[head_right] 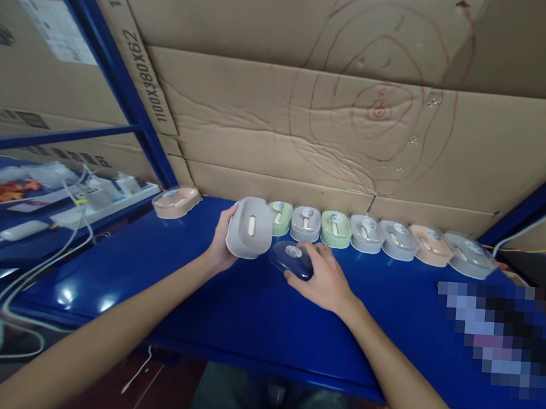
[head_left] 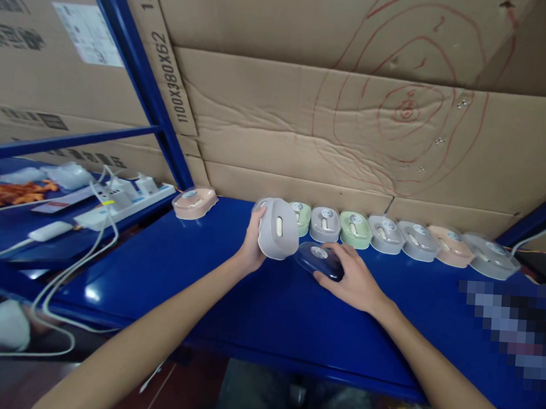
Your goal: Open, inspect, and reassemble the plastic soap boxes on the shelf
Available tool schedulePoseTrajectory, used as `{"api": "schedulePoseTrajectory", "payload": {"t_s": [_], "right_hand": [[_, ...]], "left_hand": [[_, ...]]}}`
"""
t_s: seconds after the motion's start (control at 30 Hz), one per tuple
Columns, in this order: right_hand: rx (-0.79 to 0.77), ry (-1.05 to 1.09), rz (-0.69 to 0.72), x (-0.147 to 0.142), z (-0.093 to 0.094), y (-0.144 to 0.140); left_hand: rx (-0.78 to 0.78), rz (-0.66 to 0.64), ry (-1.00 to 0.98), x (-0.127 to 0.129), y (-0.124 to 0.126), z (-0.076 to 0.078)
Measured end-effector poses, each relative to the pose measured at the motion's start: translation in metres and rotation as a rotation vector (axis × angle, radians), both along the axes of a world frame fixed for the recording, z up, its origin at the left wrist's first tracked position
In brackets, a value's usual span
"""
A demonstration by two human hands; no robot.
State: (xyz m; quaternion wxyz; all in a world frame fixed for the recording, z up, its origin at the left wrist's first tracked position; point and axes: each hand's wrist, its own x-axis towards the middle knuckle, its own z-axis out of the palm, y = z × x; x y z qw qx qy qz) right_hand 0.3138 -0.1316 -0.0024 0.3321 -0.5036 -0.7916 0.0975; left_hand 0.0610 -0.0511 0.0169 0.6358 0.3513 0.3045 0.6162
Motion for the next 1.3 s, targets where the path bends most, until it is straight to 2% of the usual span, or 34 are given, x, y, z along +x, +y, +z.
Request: {"api": "schedulePoseTrajectory", "payload": {"t_s": [0.2,0.33,0.47,0.67,0.83,1.03,1.3], "right_hand": [[-0.186,0.448,-0.071,-0.004,0.006,0.002],[-0.338,0.727,-0.046,-0.013,0.008,0.002],[-0.382,0.893,-0.006,-0.022,0.005,0.001],[-0.308,0.884,-0.005,-0.026,-0.003,-0.001],[-0.259,0.854,0.015,-0.029,-0.007,-0.004],[-0.175,0.708,0.074,-0.027,-0.007,-0.005],[-0.183,0.702,0.021,-0.027,-0.01,-0.006]], "left_hand": [[-0.005,0.059,-0.002,0.001,-0.006,0.005],[0.063,-0.097,0.067,0.003,-0.012,0.005],[0.182,-0.26,0.209,0.006,-0.019,0.001],[0.227,-0.373,0.327,0.009,-0.028,0.0],[0.208,-0.394,0.335,0.009,-0.029,0.0],[0.248,-0.462,0.356,0.009,-0.028,-0.002],[0.201,-0.463,0.271,0.013,-0.031,-0.006]]}}
